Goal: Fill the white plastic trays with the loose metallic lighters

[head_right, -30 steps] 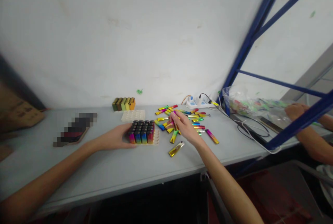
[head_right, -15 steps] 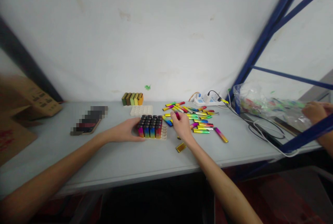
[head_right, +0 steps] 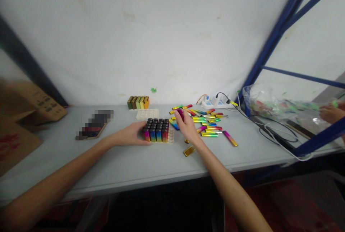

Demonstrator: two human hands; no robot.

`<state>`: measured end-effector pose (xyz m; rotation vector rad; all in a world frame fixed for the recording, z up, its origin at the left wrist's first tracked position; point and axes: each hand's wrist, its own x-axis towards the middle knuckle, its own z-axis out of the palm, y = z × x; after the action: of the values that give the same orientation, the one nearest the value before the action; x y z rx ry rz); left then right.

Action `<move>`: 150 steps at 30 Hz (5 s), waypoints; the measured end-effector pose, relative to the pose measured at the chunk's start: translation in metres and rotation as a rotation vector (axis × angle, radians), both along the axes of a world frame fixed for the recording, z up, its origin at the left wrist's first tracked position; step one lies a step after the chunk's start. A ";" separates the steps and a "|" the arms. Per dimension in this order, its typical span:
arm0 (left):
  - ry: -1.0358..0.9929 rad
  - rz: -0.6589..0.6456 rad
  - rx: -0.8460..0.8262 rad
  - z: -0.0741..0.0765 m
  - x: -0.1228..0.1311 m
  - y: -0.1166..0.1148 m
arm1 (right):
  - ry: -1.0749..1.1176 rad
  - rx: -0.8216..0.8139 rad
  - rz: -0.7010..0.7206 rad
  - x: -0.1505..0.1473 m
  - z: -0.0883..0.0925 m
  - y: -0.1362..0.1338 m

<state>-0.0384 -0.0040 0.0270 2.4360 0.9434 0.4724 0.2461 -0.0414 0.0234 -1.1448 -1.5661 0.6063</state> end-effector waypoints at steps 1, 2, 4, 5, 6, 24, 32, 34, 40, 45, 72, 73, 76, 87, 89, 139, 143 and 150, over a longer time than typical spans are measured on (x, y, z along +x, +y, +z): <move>-0.002 -0.006 -0.009 0.000 0.000 0.001 | -0.051 0.030 0.022 0.001 0.001 0.001; -0.003 -0.009 -0.019 0.001 0.000 0.002 | -0.113 0.072 0.028 0.002 0.001 0.001; -0.003 -0.009 -0.039 0.001 -0.001 0.004 | -0.248 0.151 0.007 0.005 0.003 0.000; -0.006 -0.012 -0.053 0.002 -0.001 0.005 | -0.301 0.163 -0.014 0.005 0.004 -0.001; -0.010 -0.019 -0.070 0.002 -0.002 0.006 | -0.340 0.151 -0.031 0.006 0.005 -0.002; 0.029 0.073 0.078 -0.006 0.002 0.008 | -0.652 0.067 0.068 0.016 0.007 -0.002; 0.012 0.111 0.092 -0.013 0.004 0.011 | -0.751 0.008 0.153 0.013 0.012 -0.006; 0.010 0.106 0.084 -0.012 0.003 0.010 | -0.747 -0.012 0.172 0.010 0.013 -0.007; 0.020 0.098 0.081 -0.009 0.002 0.011 | -0.676 -0.036 0.278 0.031 0.025 -0.008; 0.013 0.099 0.085 -0.006 0.002 0.013 | -0.661 -0.057 0.017 0.091 0.040 -0.010; 0.016 0.104 0.099 -0.006 0.003 0.013 | -0.675 -0.048 -0.201 0.137 0.014 0.017; 0.016 0.105 0.101 -0.006 0.003 0.012 | -0.623 -0.038 -0.200 0.135 0.017 0.015; 0.027 0.104 0.103 -0.005 0.002 0.011 | -0.440 -0.008 -0.158 0.124 0.028 0.010; 0.044 0.106 0.110 -0.005 0.002 0.012 | 0.063 -0.183 0.261 0.054 0.041 -0.016; 0.043 0.107 0.113 -0.006 0.002 0.012 | 0.079 -0.233 0.345 0.046 0.038 -0.019; -0.046 0.052 0.087 -0.022 -0.006 0.024 | -0.325 -0.024 0.163 0.028 0.043 -0.019; -0.035 0.041 0.089 -0.017 -0.004 0.020 | -0.411 -0.090 0.272 0.022 0.044 -0.024; -0.041 0.041 0.098 -0.014 -0.003 0.018 | -0.524 -0.076 0.262 0.020 0.034 -0.017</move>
<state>-0.0419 0.0145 0.0126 2.4878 0.9759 0.5934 0.2658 -0.0588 0.0576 -1.2276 -2.1806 0.5660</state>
